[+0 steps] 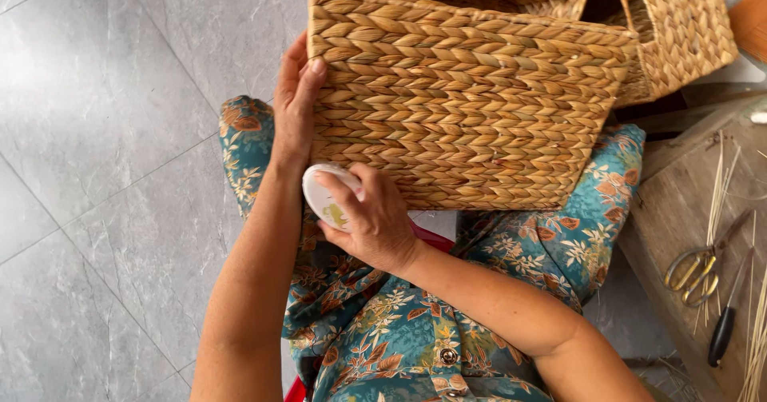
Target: The person sits on the floor and scrubs the exterior and interior surfaces of woven baskets using a white scrubbing pad. They handle multiple baskets, rotating them to clean different sides and the inside, then place them aside.
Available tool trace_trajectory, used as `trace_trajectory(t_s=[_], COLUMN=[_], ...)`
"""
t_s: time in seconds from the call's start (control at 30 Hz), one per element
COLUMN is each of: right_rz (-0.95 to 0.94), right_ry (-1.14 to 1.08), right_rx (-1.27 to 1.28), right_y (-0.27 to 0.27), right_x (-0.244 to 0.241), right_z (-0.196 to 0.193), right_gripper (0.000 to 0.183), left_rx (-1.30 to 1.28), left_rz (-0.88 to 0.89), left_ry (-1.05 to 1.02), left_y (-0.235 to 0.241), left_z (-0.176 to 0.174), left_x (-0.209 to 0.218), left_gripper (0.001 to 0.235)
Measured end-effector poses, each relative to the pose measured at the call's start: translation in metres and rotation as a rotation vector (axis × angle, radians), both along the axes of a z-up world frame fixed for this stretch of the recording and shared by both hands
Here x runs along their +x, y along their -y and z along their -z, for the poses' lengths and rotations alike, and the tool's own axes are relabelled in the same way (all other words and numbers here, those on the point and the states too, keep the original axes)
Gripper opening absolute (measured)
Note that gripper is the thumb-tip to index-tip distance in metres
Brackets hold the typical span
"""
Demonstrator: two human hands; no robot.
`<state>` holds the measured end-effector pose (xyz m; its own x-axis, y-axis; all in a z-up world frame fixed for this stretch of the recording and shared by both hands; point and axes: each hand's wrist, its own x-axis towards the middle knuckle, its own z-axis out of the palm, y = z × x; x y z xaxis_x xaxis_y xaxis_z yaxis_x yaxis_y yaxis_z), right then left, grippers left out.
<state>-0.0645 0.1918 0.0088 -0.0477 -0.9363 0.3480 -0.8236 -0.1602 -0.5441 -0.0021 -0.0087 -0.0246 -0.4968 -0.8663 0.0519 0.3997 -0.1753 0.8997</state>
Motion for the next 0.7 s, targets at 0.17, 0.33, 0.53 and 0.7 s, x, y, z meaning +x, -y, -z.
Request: trace_trajectory(t_s=[0.17,0.33,0.53,0.7], right_rz=[0.071,0.438,0.520,0.292], right_ry=[-0.070,-0.209,-0.049,-0.108], right_rx=[-0.031,0.073,-0.058,0.006], right_y=[-0.036,-0.109,-0.094,-0.065], right_x=[-0.048,-0.119,-0.093,-0.066], right_z=[0.009,0.000,0.001,0.012], right_gripper=[0.090,0.088,0.082,0.082], left_rx=[0.013,-0.004,-0.025,-0.030], left_rz=[0.008,-0.007,-0.046,-0.047], left_ry=[0.007,0.104,0.209,0.187], left_y=[-0.006,-0.008,-0.009,-0.010], left_z=[-0.007,-0.013,-0.018,-0.025], left_x=[0.003,0.004,0.005,0.005], left_gripper=[0.061,0.065,0.066,0.066])
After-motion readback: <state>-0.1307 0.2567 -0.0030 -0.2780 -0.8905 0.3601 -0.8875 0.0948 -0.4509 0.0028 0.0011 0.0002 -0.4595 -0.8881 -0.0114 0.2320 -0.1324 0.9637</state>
